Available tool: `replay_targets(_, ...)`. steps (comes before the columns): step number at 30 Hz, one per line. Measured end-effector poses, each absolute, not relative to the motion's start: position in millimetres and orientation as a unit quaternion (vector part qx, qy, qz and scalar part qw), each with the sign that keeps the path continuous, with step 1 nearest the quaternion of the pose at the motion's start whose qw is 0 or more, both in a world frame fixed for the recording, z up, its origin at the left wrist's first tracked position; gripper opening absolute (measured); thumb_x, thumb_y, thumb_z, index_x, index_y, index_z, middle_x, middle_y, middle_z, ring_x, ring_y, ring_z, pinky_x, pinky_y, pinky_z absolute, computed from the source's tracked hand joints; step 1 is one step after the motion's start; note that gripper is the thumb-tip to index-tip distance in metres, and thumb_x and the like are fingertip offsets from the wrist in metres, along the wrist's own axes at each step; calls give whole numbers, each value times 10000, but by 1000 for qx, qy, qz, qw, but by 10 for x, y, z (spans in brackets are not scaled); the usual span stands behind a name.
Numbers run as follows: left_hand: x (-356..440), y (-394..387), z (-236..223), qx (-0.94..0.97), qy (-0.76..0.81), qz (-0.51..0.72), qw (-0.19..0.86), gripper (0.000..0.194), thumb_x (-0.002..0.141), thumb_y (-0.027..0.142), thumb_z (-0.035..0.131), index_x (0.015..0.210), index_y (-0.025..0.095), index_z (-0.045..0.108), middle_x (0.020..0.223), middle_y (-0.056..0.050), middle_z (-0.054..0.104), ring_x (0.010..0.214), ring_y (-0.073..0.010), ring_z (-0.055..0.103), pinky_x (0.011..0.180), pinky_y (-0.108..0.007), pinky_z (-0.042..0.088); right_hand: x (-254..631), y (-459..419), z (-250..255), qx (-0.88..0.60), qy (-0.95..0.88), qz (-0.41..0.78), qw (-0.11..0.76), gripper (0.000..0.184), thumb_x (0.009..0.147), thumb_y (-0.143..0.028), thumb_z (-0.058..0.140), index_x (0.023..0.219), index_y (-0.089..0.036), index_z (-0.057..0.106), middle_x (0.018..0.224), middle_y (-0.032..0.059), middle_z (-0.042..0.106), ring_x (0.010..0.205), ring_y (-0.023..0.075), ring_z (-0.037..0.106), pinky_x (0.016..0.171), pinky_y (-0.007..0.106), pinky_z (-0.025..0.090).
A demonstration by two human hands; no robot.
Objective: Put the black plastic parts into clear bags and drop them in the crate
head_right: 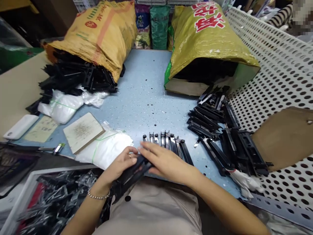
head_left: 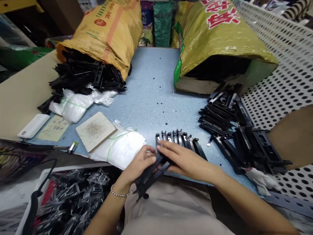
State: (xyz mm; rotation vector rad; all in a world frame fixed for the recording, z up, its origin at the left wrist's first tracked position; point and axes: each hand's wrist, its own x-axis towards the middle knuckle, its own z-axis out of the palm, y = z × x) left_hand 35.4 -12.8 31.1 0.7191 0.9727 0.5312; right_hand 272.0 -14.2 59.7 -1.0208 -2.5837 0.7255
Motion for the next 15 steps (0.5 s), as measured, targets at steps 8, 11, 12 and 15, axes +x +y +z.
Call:
replay_targets(8, -29, -270, -11, 519, 681, 322, 404, 384, 735, 528, 615, 850, 167, 556, 906, -84, 613, 862, -155, 562, 797, -278, 455, 2668, -42, 402, -474, -763, 395, 193, 454, 795, -474, 685, 1124, -200, 534, 1073, 72, 587, 918, 183, 609, 778, 304, 524)
replay_targets(11, -188, -320, -177, 621, 689, 283, 244, 302, 741, 463, 630, 823, 173, 636, 941, -108, 606, 932, -184, 522, 885, -310, 415, 2592, -47, 252, -545, -570, 535, 302, 579, 698, -533, 747, 1088, -184, 500, 977, 63, 604, 820, 166, 613, 697, 274, 522)
replay_targets(12, -229, -317, -202, 633, 682, 274, 243, 281, 787, 445, 574, 831, 179, 653, 932, -107, 611, 916, -175, 523, 881, -305, 410, 2534, -67, 221, -544, -509, 579, 331, 619, 667, -546, 763, 1087, -180, 495, 949, 60, 608, 812, 167, 614, 697, 275, 523)
replay_targets(15, -333, -234, -196, 614, 672, 268, 314, 276, 843, 386, 486, 832, 186, 676, 889, -76, 634, 854, -134, 541, 831, -264, 409, 2321, -150, 196, -518, -371, 678, 367, 713, 624, -564, 789, 1141, -167, 500, 971, 71, 621, 863, 173, 625, 790, 289, 522)
